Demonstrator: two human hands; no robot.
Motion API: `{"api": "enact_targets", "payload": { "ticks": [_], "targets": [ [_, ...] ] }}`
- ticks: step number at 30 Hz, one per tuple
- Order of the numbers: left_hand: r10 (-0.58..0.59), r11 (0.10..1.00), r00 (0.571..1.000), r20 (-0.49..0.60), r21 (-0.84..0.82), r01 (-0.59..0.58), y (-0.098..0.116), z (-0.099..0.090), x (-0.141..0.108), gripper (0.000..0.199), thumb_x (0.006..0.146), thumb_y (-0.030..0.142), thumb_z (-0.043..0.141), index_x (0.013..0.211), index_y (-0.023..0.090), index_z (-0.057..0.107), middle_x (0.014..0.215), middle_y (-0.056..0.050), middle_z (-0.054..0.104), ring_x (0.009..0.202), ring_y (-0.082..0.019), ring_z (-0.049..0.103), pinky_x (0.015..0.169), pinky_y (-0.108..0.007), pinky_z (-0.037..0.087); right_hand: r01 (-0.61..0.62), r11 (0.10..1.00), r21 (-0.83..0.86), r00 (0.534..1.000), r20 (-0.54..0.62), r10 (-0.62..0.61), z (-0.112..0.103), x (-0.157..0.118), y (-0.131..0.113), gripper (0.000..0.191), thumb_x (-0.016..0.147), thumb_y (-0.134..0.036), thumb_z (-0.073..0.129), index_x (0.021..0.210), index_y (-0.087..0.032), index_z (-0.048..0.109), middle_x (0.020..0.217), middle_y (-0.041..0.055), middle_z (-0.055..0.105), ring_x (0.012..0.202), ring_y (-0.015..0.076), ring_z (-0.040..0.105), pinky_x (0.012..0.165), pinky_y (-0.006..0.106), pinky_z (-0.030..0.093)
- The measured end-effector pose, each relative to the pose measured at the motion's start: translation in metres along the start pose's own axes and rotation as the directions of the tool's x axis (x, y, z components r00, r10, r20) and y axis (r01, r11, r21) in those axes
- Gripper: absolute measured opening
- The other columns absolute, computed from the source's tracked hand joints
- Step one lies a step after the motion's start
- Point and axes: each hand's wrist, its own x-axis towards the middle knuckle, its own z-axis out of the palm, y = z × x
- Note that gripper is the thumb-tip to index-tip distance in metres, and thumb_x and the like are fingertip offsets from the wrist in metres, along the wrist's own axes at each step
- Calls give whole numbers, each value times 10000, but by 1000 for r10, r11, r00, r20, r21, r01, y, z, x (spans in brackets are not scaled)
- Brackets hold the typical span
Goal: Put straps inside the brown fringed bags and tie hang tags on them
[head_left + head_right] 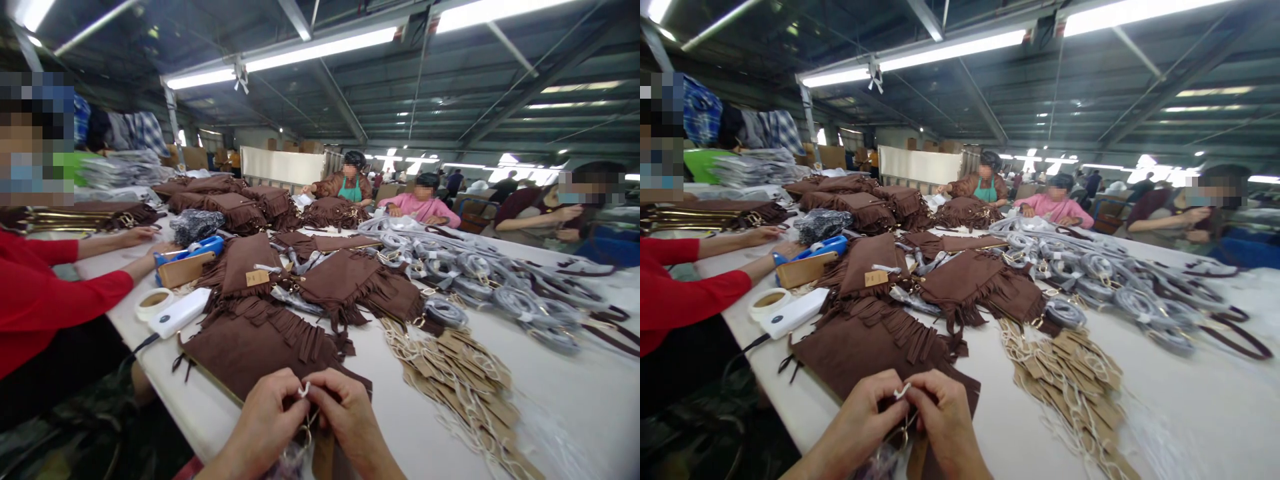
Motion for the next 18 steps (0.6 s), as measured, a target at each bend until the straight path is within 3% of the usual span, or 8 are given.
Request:
{"api": "enact_targets", "payload": {
  "ticks": [5, 8, 11, 13, 18],
  "targets": [
    [6, 989, 999, -33, -147, -11, -3, 0, 0, 200, 725, 225, 515, 531, 184, 486, 662, -10, 547, 669, -160, 523, 627, -254, 361, -87, 991, 98, 996, -6, 88, 1, 4, 10, 193, 776, -296, 635, 913, -170, 687, 617, -47, 565, 440, 74, 490, 442, 194, 354],
    [-53, 944, 996, 78, -322, 75, 1, -3, 1, 192, 692, 315, 565, 562, 182, 515, 613, -8, 553, 631, -164, 502, 614, -268, 361, -160, 965, 209, 987, 9, 162, 2, 6, 11, 322, 720, -342, 677, 985, -178, 598, 596, -93, 516, 394, 59, 471, 409, 180, 305],
    [-122, 818, 962, 243, -525, 236, 7, -9, 3, 175, 656, 331, 609, 620, 164, 574, 617, -30, 628, 641, -179, 550, 634, -273, 381, -219, 940, 263, 970, 159, 182, -5, 3, 0, 332, 730, -406, 691, 934, -183, 555, 642, -79, 556, 452, 71, 534, 433, 179, 333],
    [-141, 745, 951, 276, -603, 286, 10, -13, 5, 126, 648, 276, 626, 638, 152, 606, 668, -49, 678, 688, -179, 580, 677, -270, 395, -249, 927, 282, 945, 279, 169, -15, 1, -9, 305, 753, -420, 696, 868, -184, 540, 676, -48, 606, 544, 90, 589, 498, 187, 388],
    [-164, 502, 921, 355, -773, 387, 3, -19, 8, 176, 645, 253, 728, 659, 156, 582, 816, -98, 734, 724, -179, 609, 716, -287, 428, -423, 831, 362, 807, 568, 164, -34, -3, -14, 463, 538, -218, 832, 885, -188, 529, 803, -4, 692, 679, 97, 603, 630, 195, 411]
  ]
}}
